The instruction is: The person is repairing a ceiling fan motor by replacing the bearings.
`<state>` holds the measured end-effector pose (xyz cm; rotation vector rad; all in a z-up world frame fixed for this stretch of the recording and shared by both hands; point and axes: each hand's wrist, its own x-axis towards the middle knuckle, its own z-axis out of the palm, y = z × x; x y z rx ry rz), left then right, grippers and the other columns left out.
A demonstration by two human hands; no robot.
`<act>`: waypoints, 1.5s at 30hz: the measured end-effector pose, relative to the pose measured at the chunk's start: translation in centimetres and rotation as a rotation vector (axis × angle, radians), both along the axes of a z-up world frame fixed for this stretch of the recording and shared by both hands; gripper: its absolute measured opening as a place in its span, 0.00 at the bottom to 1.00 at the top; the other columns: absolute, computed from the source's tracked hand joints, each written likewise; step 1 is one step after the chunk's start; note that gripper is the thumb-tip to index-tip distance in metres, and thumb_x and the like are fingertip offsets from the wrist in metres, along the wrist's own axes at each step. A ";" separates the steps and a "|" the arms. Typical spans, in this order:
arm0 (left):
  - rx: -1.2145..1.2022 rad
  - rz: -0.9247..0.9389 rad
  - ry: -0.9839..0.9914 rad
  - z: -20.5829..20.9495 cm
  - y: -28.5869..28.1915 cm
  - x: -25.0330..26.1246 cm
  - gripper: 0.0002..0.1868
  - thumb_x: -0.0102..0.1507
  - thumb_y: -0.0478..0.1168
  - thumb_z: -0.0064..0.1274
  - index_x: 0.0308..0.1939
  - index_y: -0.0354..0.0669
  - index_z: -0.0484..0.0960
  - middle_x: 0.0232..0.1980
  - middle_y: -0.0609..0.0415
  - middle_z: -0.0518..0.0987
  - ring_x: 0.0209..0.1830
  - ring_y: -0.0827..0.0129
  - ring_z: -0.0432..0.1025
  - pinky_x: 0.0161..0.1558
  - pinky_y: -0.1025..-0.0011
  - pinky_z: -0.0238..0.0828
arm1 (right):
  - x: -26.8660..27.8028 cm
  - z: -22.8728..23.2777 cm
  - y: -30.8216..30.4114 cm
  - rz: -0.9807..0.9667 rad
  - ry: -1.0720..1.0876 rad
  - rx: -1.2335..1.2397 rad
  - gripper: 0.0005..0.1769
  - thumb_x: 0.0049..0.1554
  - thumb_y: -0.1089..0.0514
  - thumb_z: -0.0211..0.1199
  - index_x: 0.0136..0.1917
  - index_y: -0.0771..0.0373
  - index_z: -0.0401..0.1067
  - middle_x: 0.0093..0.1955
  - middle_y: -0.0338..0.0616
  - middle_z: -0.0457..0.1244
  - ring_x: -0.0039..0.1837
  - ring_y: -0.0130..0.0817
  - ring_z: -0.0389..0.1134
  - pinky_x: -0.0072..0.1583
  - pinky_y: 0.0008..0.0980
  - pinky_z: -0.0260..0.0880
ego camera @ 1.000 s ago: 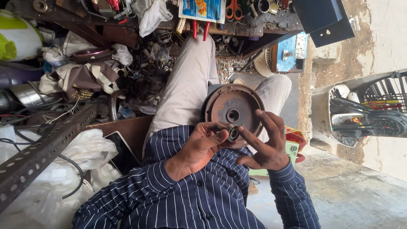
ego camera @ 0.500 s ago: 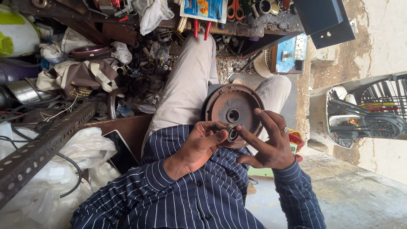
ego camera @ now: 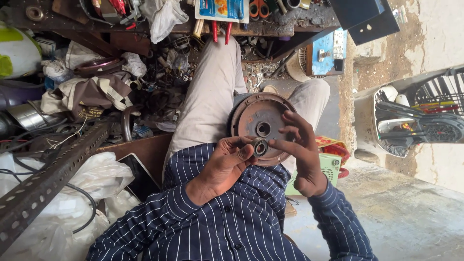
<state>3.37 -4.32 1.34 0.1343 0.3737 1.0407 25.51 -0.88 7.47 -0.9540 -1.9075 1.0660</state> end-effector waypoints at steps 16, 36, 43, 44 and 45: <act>0.025 -0.092 -0.031 0.3 -0.3 -0.1 0.10 0.65 0.43 0.64 0.45 0.42 0.86 0.44 0.56 0.84 0.44 0.74 0.77 0.50 0.73 0.75 | 0.1 1.2 3.5 0.239 0.049 -0.112 0.53 0.60 0.14 0.38 0.58 0.64 0.76 0.84 0.65 0.45 0.86 0.61 0.47 0.79 0.56 0.55; 0.075 -0.007 0.024 0.9 0.3 0.0 0.14 0.64 0.37 0.64 0.53 0.38 0.85 0.54 0.53 0.83 0.56 0.71 0.78 0.61 0.69 0.76 | -0.6 -2.4 -2.8 0.018 0.453 -0.324 0.58 0.60 0.13 0.32 0.74 0.63 0.68 0.89 0.62 0.38 0.88 0.59 0.37 0.81 0.59 0.46; 0.100 0.038 0.034 0.7 0.2 0.1 0.16 0.63 0.33 0.65 0.55 0.37 0.84 0.55 0.51 0.82 0.57 0.71 0.76 0.63 0.69 0.74 | -1.4 -3.6 -3.0 -0.043 0.402 -0.236 0.60 0.59 0.11 0.33 0.77 0.62 0.65 0.90 0.64 0.36 0.91 0.59 0.34 0.84 0.61 0.45; 0.111 0.045 0.026 0.6 0.2 0.2 0.16 0.64 0.33 0.65 0.55 0.37 0.84 0.56 0.52 0.82 0.58 0.71 0.76 0.64 0.69 0.74 | -1.6 -3.7 -3.1 -0.038 0.430 -0.241 0.60 0.59 0.12 0.33 0.78 0.63 0.64 0.91 0.65 0.36 0.91 0.59 0.34 0.84 0.61 0.45; 0.111 0.046 0.025 0.6 0.2 0.2 0.16 0.64 0.33 0.65 0.55 0.37 0.84 0.56 0.52 0.82 0.58 0.71 0.76 0.64 0.69 0.74 | -1.9 -3.8 -3.2 -0.037 0.429 -0.241 0.60 0.59 0.12 0.33 0.78 0.63 0.64 0.91 0.65 0.36 0.91 0.59 0.34 0.84 0.61 0.45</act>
